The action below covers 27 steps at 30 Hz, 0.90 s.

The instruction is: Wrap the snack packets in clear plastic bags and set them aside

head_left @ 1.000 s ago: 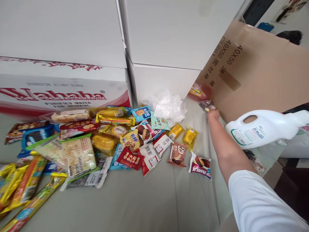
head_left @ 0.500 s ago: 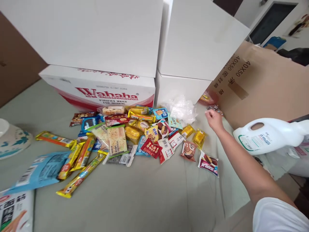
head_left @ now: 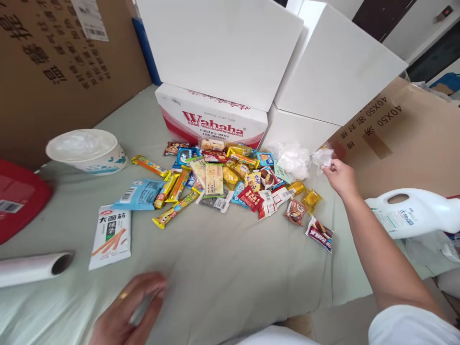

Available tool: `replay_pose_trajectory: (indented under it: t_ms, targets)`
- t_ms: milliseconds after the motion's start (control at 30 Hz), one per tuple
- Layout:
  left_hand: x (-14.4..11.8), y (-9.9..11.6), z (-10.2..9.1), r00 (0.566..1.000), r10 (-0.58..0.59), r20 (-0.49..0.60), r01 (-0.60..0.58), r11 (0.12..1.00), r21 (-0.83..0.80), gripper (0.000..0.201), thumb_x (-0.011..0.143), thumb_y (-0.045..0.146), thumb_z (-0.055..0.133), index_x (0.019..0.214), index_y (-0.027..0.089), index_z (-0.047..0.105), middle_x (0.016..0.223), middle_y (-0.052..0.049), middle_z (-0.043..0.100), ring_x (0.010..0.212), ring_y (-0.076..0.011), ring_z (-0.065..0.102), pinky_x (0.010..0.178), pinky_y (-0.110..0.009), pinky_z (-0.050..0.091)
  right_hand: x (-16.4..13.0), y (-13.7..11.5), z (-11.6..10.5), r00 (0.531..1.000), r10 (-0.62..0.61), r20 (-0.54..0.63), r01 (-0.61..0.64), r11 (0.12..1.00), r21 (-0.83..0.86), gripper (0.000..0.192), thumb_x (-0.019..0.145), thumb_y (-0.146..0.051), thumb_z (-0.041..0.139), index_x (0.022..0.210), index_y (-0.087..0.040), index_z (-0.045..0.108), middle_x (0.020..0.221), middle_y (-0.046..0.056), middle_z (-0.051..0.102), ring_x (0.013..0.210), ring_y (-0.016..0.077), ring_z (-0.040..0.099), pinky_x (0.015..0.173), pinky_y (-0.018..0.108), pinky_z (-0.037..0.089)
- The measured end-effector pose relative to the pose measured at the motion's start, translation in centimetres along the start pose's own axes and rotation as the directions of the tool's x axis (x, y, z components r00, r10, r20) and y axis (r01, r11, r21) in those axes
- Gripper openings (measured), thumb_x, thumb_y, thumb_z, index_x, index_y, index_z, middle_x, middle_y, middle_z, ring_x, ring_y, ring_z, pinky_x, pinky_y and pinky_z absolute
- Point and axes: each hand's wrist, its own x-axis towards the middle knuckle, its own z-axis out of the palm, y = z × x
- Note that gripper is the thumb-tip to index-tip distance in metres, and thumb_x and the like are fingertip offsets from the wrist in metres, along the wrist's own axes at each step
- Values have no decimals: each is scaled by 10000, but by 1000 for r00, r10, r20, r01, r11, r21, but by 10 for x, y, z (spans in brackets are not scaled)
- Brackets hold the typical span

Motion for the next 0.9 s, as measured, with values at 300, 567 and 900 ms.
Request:
replay_pose_trajectory:
  t_ms: [300,567,900]
  targets:
    - [119,100,96,915,-88,393,360,618,-699,514,847,636,650,1057,167,672,904,-65,666,847,-185,630,601,-238,503,-176,-119,75,761,-260,594,-470,411,781,337,726,-422,849,970,-230,721,674,-42,544,547,96,420,491,231,334]
    - [128,73,113,921,-170,350,389,444,-808,468,638,504,877,820,136,652,682,39,579,549,-56,398,525,-212,305,-205,-140,130,752,-237,616,-517,368,773,311,730,-424,860,930,-228,722,644,-57,555,497,65,312,443,212,225]
    - [132,71,108,886,-205,417,462,305,-833,493,634,498,896,800,164,574,577,70,493,496,-48,368,445,-195,209,-197,-128,122,625,-333,706,-690,188,699,430,752,-568,813,1016,-234,754,765,9,616,523,87,410,421,223,336]
